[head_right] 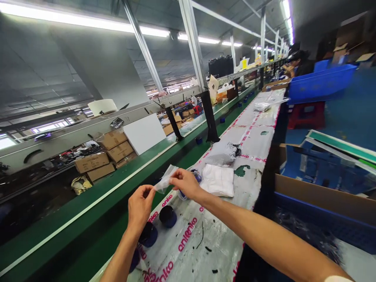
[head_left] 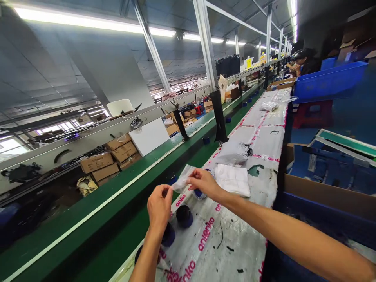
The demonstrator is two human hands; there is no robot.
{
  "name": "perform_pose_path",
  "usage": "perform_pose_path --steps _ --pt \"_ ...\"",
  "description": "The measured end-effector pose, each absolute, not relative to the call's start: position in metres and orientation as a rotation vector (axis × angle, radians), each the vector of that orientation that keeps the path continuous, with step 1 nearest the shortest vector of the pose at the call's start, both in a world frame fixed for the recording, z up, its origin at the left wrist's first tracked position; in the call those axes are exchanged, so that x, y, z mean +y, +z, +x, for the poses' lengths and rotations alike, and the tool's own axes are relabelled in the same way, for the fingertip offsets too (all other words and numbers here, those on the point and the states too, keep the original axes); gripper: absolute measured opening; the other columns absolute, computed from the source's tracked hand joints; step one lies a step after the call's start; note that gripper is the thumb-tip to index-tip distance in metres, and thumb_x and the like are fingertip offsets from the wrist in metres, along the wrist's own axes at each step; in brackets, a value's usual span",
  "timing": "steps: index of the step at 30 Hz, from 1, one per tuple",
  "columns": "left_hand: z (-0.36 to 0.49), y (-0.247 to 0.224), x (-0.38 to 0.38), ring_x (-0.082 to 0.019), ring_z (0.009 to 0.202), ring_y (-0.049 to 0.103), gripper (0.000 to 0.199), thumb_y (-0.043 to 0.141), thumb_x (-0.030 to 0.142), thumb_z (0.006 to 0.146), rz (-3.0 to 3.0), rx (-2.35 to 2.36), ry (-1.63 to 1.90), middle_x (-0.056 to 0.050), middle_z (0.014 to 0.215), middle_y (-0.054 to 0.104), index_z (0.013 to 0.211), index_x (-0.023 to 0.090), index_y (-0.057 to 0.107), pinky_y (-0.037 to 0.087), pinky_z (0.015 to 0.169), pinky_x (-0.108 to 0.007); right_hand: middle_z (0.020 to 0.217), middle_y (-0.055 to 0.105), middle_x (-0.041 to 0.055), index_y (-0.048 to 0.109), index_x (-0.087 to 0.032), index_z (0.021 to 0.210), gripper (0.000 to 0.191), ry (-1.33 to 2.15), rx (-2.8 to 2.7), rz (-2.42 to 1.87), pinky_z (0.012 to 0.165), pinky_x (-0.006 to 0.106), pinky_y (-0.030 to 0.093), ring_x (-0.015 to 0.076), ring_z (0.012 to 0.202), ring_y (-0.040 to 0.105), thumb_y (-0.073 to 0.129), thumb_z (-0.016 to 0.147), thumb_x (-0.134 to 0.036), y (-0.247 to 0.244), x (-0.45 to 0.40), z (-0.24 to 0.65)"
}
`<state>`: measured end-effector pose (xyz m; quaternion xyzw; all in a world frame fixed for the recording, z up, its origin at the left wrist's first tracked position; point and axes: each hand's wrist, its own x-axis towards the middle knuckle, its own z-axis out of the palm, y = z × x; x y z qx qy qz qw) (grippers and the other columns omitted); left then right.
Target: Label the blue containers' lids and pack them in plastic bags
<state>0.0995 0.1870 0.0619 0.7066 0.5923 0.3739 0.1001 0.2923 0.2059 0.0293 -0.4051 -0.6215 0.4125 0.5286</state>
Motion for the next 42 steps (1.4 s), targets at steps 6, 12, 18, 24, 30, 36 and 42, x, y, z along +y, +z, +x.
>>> perform_pose_path --steps 6,12,18,24,30,36,42 --pt "0.070 0.034 0.175 -0.017 0.069 0.057 0.014 0.054 0.018 0.084 2.291 1.902 0.733 -0.002 0.079 0.066 0.081 0.021 0.067 0.032 0.064 -0.028 0.094 0.066 0.0086 0.061 -0.017 0.077 0.010 0.424 -2.041 -0.985 0.089 0.038 0.042 0.0234 0.100 0.055 0.059 0.086 -0.011 0.004 0.196 0.270" --pt "0.068 0.025 0.164 -0.015 0.068 0.057 0.016 0.056 0.010 0.079 2.422 1.810 0.439 0.001 0.076 0.066 0.075 0.021 0.067 0.029 0.063 -0.027 0.091 0.066 0.0060 0.065 -0.017 0.085 0.011 -0.265 -2.420 -1.127 0.073 0.034 0.036 0.0217 0.090 0.052 0.058 0.093 -0.021 -0.010 0.179 0.280" --pt "0.063 0.026 0.156 -0.015 0.075 0.060 0.017 0.055 0.010 0.083 2.544 1.721 0.390 0.001 0.084 0.068 0.083 0.023 0.067 0.034 0.066 -0.026 0.094 0.067 0.0036 0.064 -0.020 0.086 0.008 -0.391 -2.368 -0.906 0.075 0.035 0.033 0.0196 0.088 0.052 0.060 0.092 -0.023 -0.021 0.179 0.292" --pt "0.064 0.024 0.150 -0.022 0.087 0.062 0.016 0.056 0.011 0.086 2.688 1.695 0.326 -0.002 0.089 0.069 0.089 0.022 0.066 0.040 0.079 -0.032 0.090 0.067 0.0023 0.061 -0.019 0.082 0.015 -0.511 -2.346 -0.755 0.074 0.035 0.032 0.0165 0.078 0.052 0.053 0.095 -0.016 -0.030 0.181 0.295" --pt "0.065 0.027 0.152 -0.021 0.084 0.065 0.019 0.054 0.010 0.087 2.762 1.674 0.214 -0.001 0.087 0.072 0.089 0.024 0.067 0.044 0.078 -0.031 0.080 0.062 0.0013 0.058 -0.020 0.078 0.012 -0.543 -2.401 -0.766 0.072 0.035 0.032 0.0176 0.074 0.051 0.058 0.091 -0.019 -0.027 0.177 0.296" --pt "0.073 0.031 0.152 -0.023 0.091 0.067 0.030 0.043 0.010 0.093 2.914 1.589 -0.037 -0.005 0.090 0.072 0.085 0.021 0.069 0.038 0.105 -0.045 0.087 0.061 0.0032 0.058 -0.019 0.082 0.019 -0.609 -2.536 -0.675 0.078 0.035 0.034 0.0178 0.077 0.050 0.050 0.097 -0.011 -0.035 0.176 0.304" --pt "0.081 0.029 0.153 -0.026 0.096 0.066 0.034 0.041 0.002 0.089 3.008 1.547 -0.221 -0.010 0.094 0.072 0.088 0.017 0.071 0.036 0.110 -0.049 0.088 0.061 0.0050 0.060 -0.018 0.081 0.019 -0.642 -2.577 -0.696 0.079 0.036 0.038 0.0193 0.079 0.050 0.051 0.096 -0.011 -0.034 0.171 0.304"
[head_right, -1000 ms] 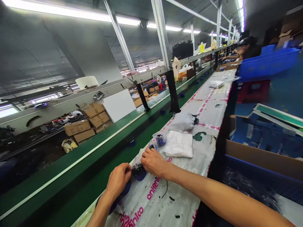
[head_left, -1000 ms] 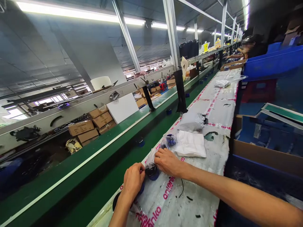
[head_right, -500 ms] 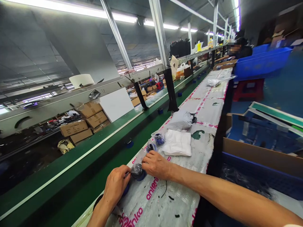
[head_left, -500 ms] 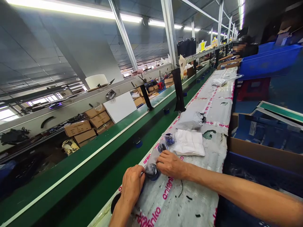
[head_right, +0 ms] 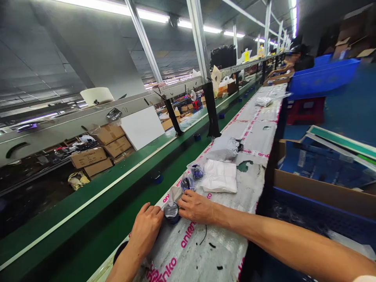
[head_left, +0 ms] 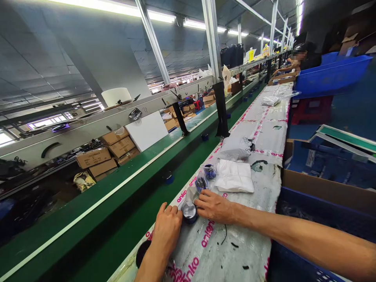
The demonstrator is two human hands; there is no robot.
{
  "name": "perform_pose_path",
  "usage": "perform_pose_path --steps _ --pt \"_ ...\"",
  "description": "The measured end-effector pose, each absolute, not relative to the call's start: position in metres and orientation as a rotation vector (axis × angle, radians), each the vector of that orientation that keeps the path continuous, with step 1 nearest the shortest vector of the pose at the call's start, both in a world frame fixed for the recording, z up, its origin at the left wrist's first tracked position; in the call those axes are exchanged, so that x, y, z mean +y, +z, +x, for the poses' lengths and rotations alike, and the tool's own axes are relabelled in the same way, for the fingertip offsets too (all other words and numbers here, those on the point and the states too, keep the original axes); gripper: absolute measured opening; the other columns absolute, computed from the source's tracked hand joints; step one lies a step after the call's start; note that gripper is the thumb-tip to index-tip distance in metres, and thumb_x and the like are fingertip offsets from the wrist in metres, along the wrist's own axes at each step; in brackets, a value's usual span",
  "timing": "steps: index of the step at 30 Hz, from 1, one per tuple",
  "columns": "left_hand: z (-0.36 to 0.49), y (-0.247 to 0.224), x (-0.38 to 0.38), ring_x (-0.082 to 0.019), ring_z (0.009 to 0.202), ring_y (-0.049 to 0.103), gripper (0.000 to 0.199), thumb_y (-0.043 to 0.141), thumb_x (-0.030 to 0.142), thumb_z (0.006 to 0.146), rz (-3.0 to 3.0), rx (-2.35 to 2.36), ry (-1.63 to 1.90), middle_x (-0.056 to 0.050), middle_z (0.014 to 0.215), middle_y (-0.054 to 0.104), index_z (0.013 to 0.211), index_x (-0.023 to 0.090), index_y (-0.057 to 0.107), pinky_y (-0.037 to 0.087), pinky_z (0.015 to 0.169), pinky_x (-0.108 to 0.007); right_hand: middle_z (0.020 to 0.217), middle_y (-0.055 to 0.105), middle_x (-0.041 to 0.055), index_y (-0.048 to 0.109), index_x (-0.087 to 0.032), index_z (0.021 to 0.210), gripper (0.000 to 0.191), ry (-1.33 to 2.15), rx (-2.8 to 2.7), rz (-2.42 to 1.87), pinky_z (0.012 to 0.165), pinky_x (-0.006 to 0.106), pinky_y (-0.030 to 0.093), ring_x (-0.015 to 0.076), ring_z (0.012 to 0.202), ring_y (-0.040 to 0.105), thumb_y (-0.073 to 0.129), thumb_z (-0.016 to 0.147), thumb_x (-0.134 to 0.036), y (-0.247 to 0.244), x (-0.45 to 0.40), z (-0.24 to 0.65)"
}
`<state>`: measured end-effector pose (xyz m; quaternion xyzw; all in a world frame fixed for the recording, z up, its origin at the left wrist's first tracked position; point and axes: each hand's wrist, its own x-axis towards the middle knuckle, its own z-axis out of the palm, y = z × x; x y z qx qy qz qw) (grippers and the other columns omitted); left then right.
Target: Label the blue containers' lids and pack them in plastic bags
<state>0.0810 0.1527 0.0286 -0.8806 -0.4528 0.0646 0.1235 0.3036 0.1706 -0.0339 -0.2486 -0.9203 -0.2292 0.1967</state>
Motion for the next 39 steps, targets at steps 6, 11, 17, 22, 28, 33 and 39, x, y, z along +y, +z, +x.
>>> perform_pose_path --steps 6,11,17,22,28,33,39 --pt "0.083 0.029 0.149 -0.027 0.098 0.067 0.031 0.042 0.004 0.090 -2.538 -1.373 0.170 -0.011 0.097 0.072 0.092 0.015 0.071 0.038 0.109 -0.052 0.084 0.061 0.0048 0.061 -0.018 0.083 0.016 -0.659 -2.622 -0.729 0.080 0.038 0.038 0.0200 0.077 0.050 0.052 0.095 -0.011 -0.031 0.166 0.299" --pt "0.080 0.036 0.143 -0.025 0.099 0.067 0.017 0.054 0.021 0.091 -2.565 -1.440 0.106 -0.007 0.101 0.072 0.097 0.018 0.069 0.039 0.109 -0.052 0.088 0.061 0.0043 0.060 -0.018 0.084 0.015 -0.662 -2.616 -0.742 0.081 0.038 0.038 0.0208 0.080 0.051 0.053 0.096 -0.015 -0.032 0.166 0.300" --pt "0.080 0.026 0.151 -0.026 0.097 0.068 0.032 0.042 0.014 0.096 -2.605 -1.367 0.185 -0.008 0.094 0.073 0.088 0.017 0.073 0.033 0.112 -0.057 0.090 0.061 0.0048 0.059 -0.018 0.085 0.015 -0.667 -2.603 -0.744 0.081 0.038 0.038 0.0206 0.080 0.051 0.051 0.097 -0.014 -0.028 0.168 0.300" --pt "0.083 0.012 0.149 -0.029 0.102 0.066 0.030 0.045 0.005 0.089 -2.621 -1.309 0.227 -0.015 0.095 0.073 0.089 0.011 0.075 0.026 0.116 -0.057 0.086 0.060 0.0047 0.058 -0.018 0.083 0.015 -0.664 -2.643 -0.759 0.079 0.038 0.039 0.0208 0.079 0.051 0.052 0.096 -0.014 -0.029 0.167 0.297" --pt "0.088 0.020 0.147 -0.030 0.102 0.066 0.025 0.057 0.030 0.093 -2.643 -1.456 0.096 -0.014 0.097 0.073 0.089 0.013 0.074 0.034 0.109 -0.052 0.085 0.065 0.0077 0.063 -0.017 0.087 0.010 -0.513 -2.739 -0.859 0.074 0.037 0.042 0.0233 0.082 0.058 0.055 0.093 -0.016 -0.013 0.164 0.286" --pt "0.084 0.027 0.169 -0.020 0.071 0.065 0.030 0.062 0.045 0.089 -2.642 -1.725 -0.114 -0.002 0.072 0.070 0.072 0.021 0.064 0.039 0.064 -0.028 0.087 0.073 0.0107 0.072 -0.015 0.087 0.012 0.137 -2.752 -1.255 0.067 0.032 0.044 0.0244 0.080 0.067 0.063 0.083 -0.021 0.023 0.183 0.277" --pt "0.087 0.022 0.192 -0.020 0.065 0.062 0.032 0.042 0.046 0.099 -2.578 -1.967 -0.425 -0.002 0.068 0.066 0.084 0.022 0.057 0.028 0.058 -0.028 0.088 0.075 0.0127 0.072 -0.014 0.090 0.018 0.225 -2.530 -1.467 0.063 0.029 0.044 0.0277 0.082 0.071 0.058 0.083 -0.024 0.036 0.201 0.271"
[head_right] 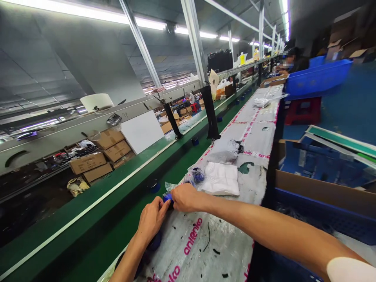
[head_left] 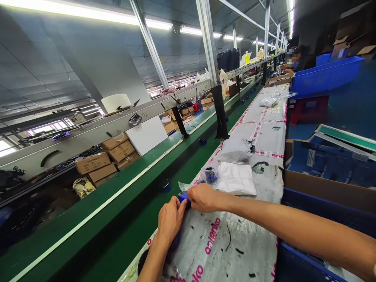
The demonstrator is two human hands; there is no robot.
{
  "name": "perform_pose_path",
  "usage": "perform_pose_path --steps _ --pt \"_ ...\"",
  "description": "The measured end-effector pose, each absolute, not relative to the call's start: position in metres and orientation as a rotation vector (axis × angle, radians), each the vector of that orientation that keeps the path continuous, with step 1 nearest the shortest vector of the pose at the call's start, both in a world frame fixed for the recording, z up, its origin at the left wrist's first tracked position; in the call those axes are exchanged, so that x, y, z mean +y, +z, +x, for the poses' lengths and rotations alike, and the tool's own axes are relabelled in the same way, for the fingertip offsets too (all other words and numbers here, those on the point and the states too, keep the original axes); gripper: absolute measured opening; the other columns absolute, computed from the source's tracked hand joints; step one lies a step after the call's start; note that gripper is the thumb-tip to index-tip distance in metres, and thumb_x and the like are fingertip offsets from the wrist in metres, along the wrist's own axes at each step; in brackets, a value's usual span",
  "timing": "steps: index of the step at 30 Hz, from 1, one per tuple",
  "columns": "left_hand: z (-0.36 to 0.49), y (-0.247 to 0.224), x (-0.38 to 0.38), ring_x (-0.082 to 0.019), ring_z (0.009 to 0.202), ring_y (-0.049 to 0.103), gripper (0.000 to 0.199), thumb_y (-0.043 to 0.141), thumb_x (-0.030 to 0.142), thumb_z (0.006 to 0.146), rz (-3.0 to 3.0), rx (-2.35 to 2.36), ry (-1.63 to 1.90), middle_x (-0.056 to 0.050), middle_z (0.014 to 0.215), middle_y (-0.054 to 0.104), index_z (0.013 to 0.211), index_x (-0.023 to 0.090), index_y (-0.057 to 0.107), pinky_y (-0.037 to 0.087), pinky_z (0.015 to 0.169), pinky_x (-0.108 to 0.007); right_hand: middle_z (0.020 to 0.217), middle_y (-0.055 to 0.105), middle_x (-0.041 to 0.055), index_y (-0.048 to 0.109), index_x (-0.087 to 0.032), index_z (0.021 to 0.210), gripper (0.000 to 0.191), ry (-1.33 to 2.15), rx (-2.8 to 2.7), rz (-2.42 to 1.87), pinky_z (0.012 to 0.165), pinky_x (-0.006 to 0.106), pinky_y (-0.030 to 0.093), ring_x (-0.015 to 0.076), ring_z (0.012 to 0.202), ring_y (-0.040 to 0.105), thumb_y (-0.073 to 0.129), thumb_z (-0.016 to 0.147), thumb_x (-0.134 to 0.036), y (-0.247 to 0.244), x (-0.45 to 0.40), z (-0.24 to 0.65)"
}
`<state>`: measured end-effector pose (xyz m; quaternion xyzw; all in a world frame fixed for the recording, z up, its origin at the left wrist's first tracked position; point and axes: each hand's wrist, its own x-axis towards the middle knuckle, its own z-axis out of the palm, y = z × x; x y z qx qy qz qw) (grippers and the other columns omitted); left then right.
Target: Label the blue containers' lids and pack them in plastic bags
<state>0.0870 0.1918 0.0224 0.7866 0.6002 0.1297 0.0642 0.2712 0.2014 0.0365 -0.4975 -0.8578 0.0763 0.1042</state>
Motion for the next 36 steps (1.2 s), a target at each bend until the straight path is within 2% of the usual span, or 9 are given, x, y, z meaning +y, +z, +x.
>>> perform_pose_path --steps 3,7,12,18,24,27,29,32,36 --pt "0.089 0.021 0.196 -0.022 0.071 0.065 0.032 0.047 0.047 0.096 2.293 1.761 0.473 -0.002 0.072 0.069 0.108 0.019 0.057 0.032 0.061 -0.027 0.098 0.074 0.0165 0.069 -0.012 0.097 0.021 0.231 -2.420 -1.484 0.068 0.031 0.044 0.0286 0.088 0.070 0.057 0.083 -0.021 0.033 0.197 0.272" --pt "0.089 0.021 0.200 -0.022 0.074 0.066 0.058 0.055 0.047 0.091 2.222 1.653 0.537 0.001 0.075 0.070 0.140 0.019 0.044 0.034 0.064 -0.027 0.091 0.073 0.0093 0.067 -0.016 0.097 0.017 0.317 -2.264 -1.467 0.068 0.028 0.039 0.0237 0.085 0.068 0.056 0.087 -0.025 0.031 0.197 0.277" --pt "0.089 0.020 0.208 -0.021 0.076 0.066 0.038 0.052 0.051 0.089 2.108 1.549 0.654 -0.003 0.084 0.074 0.108 0.023 0.069 0.040 0.067 -0.028 0.079 0.070 0.0037 0.066 -0.017 0.089 0.010 0.493 -2.085 -1.430 0.061 0.025 0.034 0.0182 0.073 0.063 0.060 0.082 -0.019 0.039 0.206 0.279" --pt "0.089 0.014 0.217 -0.018 0.065 0.062 0.031 0.055 0.048 0.084 1.979 1.450 0.745 -0.002 0.072 0.070 0.084 0.019 0.068 0.041 0.060 -0.026 0.069 0.067 -0.0002 0.056 -0.018 0.076 0.006 0.804 -1.823 -1.366 0.056 0.021 0.039 0.0137 0.065 0.063 0.057 0.077 -0.012 0.049 0.220 0.278" --pt "0.095 0.011 0.217 -0.015 0.058 0.059 0.029 0.059 0.047 0.081 1.936 1.478 0.789 -0.002 0.068 0.068 0.081 0.018 0.064 0.040 0.054 -0.023 0.065 0.067 0.0009 0.047 -0.018 0.075 0.011 1.169 -1.595 -1.300 0.053 0.020 0.054 0.0121 0.059 0.066 0.047 0.080 -0.009 0.042 0.228 0.274" --pt "0.103 0.012 0.217 -0.015 0.061 0.062 0.025 0.056 0.038 0.084 1.930 1.562 0.825 -0.004 0.076 0.072 0.095 0.017 0.065 0.041 0.056 -0.024 0.069 0.068 0.0007 0.047 -0.018 0.079 0.010 1.217 -1.542 -1.256 0.055 0.020 0.056 0.0118 0.061 0.068 0.047 0.083 -0.010 0.041 0.229 0.276" --pt "0.109 0.014 0.216 -0.015 0.059 0.062 0.023 0.052 0.029 0.086 1.948 1.603 0.812 -0.003 0.074 0.071 0.100 0.018 0.066 0.040 0.056 -0.023 0.071 0.069 -0.0001 0.048 -0.018 0.080 0.009 1.212 -1.537 -1.244 0.055 0.020 0.057 0.0116 0.063 0.069 0.049 0.084 -0.011 0.041 0.230 0.279" --pt "0.117 0.020 0.211 -0.016 0.064 0.063 0.018 0.051 0.018 0.082 2.011 1.681 0.788 -0.002 0.071 0.070 0.089 0.020 0.067 0.037 0.059 -0.024 0.064 0.064 -0.0034 0.050 -0.018 0.082 0.009 1.138 -1.560 -1.283 0.051 0.018 0.053 0.0110 0.057 0.066 0.055 0.082 -0.010 0.040 0.230 0.288" --pt "0.120 0.028 0.201 -0.019 0.071 0.065 0.017 0.052 0.019 0.083 2.053 1.831 0.808 -0.002 0.077 0.072 0.094 0.022 0.064 0.035 0.061 -0.026 0.061 0.060 -0.0047 0.056 -0.018 0.087 0.011 0.887 -1.619 -1.359 0.053 0.019 0.048 0.0103 0.055 0.061 0.055 0.084 -0.007 0.035 0.224 0.306"
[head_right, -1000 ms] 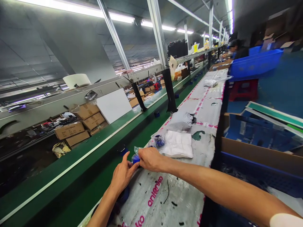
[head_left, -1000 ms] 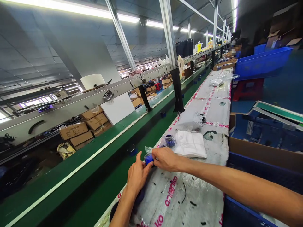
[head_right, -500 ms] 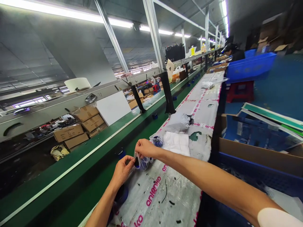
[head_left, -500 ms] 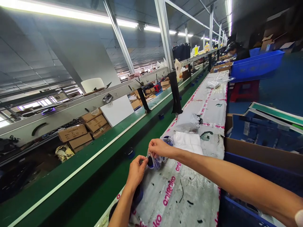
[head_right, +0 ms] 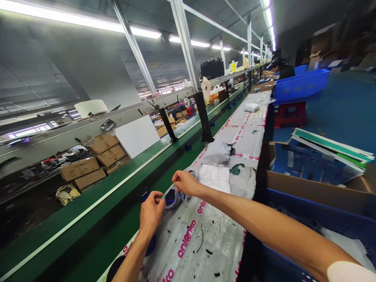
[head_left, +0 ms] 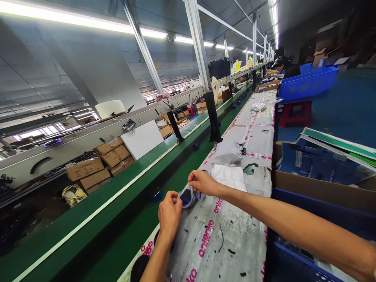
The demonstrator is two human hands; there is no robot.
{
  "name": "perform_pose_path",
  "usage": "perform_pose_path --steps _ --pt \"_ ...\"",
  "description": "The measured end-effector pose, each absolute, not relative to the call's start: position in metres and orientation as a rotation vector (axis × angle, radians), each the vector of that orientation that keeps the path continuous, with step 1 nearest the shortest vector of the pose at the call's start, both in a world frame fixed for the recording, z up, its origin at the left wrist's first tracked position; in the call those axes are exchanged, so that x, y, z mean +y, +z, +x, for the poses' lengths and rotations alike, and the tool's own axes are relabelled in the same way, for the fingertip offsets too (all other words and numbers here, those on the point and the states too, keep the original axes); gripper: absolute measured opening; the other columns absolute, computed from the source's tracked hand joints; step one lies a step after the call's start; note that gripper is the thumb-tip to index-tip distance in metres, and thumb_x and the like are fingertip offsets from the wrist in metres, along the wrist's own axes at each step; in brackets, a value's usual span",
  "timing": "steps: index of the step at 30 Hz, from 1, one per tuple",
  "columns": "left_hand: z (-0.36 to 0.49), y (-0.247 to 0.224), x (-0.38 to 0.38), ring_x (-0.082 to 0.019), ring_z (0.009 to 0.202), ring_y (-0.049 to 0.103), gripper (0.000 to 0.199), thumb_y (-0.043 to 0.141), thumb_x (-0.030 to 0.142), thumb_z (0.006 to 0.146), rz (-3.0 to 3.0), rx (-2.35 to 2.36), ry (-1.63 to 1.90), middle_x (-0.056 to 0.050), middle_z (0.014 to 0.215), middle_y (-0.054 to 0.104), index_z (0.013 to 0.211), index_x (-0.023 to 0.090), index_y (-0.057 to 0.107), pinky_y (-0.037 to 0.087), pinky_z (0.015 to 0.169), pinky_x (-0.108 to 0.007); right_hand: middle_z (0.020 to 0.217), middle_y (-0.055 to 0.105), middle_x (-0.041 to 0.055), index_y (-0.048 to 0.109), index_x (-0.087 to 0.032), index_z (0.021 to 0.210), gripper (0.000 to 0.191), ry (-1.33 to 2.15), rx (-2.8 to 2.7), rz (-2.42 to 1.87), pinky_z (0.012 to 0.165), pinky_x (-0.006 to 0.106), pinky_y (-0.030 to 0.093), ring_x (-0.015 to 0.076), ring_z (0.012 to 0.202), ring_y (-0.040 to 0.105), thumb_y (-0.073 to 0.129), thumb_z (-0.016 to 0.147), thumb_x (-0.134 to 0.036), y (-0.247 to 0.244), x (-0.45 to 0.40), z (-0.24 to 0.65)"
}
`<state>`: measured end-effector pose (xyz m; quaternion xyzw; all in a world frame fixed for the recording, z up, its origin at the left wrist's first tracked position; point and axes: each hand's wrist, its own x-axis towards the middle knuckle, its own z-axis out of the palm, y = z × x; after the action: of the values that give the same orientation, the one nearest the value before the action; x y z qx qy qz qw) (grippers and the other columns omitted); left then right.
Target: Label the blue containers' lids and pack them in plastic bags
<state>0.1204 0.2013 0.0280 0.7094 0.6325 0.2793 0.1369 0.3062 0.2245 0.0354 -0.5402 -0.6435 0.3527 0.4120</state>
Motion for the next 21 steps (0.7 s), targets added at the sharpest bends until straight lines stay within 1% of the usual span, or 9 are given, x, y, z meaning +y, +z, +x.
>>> perform_pose_path --steps 3,7,10,13,14,16,18,20,21 --pt "0.118 0.030 0.198 -0.019 0.072 0.066 0.018 0.049 0.018 0.085 2.086 1.855 0.781 -0.002 0.079 0.072 0.098 0.023 0.060 0.035 0.061 -0.026 0.073 0.065 -0.0008 0.061 -0.017 0.086 0.012 0.662 -1.715 -1.351 0.067 0.024 0.049 0.0135 0.070 0.064 0.056 0.084 -0.007 0.036 0.213 0.316" --pt "0.114 0.028 0.196 -0.019 0.070 0.068 0.020 0.046 0.016 0.088 2.145 1.835 0.736 -0.002 0.079 0.073 0.102 0.023 0.058 0.038 0.061 -0.025 0.102 0.069 0.0048 0.065 -0.018 0.100 0.020 0.431 -1.887 -1.253 0.086 0.030 0.045 0.0178 0.097 0.062 0.054 0.087 -0.008 0.041 0.194 0.316" --pt "0.111 0.030 0.192 -0.019 0.072 0.069 0.021 0.044 0.019 0.091 2.199 1.836 0.734 -0.003 0.080 0.073 0.106 0.022 0.057 0.041 0.063 -0.026 0.113 0.066 0.0058 0.064 -0.019 0.107 0.019 0.129 -2.288 -1.067 0.077 0.028 0.046 0.0184 0.096 0.063 0.058 0.089 -0.016 0.038 0.184 0.308" --pt "0.108 0.034 0.184 -0.022 0.076 0.070 0.023 0.040 0.025 0.096 2.273 1.832 0.725 -0.006 0.086 0.074 0.113 0.022 0.055 0.045 0.066 -0.029 0.111 0.064 0.0084 0.061 -0.016 0.108 0.017 -0.294 -2.548 -1.011 0.064 0.029 0.044 0.0207 0.089 0.062 0.057 0.091 -0.016 0.027 0.180 0.298" --pt "0.107 0.035 0.181 -0.022 0.081 0.071 0.024 0.040 0.026 0.096 2.312 1.815 0.717 -0.007 0.093 0.074 0.114 0.022 0.055 0.047 0.069 -0.030 0.106 0.064 0.0093 0.061 -0.015 0.108 0.016 -0.397 -2.564 -1.044 0.062 0.030 0.043 0.0219 0.087 0.061 0.055 0.093 -0.014 0.023 0.180 0.295" --pt "0.105 0.034 0.176 -0.024 0.098 0.069 0.024 0.045 0.026 0.094 2.413 1.732 0.684 -0.009 0.118 0.069 0.115 0.024 0.056 0.049 0.078 -0.033 0.096 0.064 0.0098 0.060 -0.012 0.107 0.016 -0.515 -2.573 -1.089 0.061 0.032 0.043 0.0238 0.085 0.060 0.050 0.095 -0.012 0.018 0.180 0.291" --pt "0.105 0.029 0.175 -0.027 0.122 0.059 0.033 0.056 0.020 0.085 2.564 1.604 0.599 -0.009 0.146 0.052 0.118 0.026 0.057 0.049 0.090 -0.036 0.093 0.064 0.0102 0.060 -0.011 0.109 0.016 -0.529 -2.578 -1.077 0.062 0.033 0.043 0.0244 0.086 0.059 0.051 0.095 -0.013 0.018 0.179 0.290" --pt "0.106 0.024 0.178 -0.029 0.136 0.048 0.044 0.060 0.012 0.079 2.689 1.521 0.491 -0.010 0.158 0.037 0.121 0.025 0.057 0.048 0.098 -0.040 0.095 0.064 0.0098 0.061 -0.013 0.107 0.015 -0.477 -2.568 -1.057 0.063 0.032 0.042 0.0237 0.089 0.058 0.054 0.094 -0.013 0.024 0.178 0.293" --pt "0.108 0.023 0.180 -0.029 0.137 0.047 0.042 0.059 0.011 0.079 2.716 1.514 0.450 -0.010 0.158 0.036 0.120 0.024 0.057 0.048 0.098 -0.041 0.095 0.064 0.0086 0.062 -0.015 0.105 0.014 -0.430 -2.555 -1.060 0.063 0.031 0.041 0.0228 0.090 0.058 0.055 0.093 -0.013 0.028 0.177 0.297"
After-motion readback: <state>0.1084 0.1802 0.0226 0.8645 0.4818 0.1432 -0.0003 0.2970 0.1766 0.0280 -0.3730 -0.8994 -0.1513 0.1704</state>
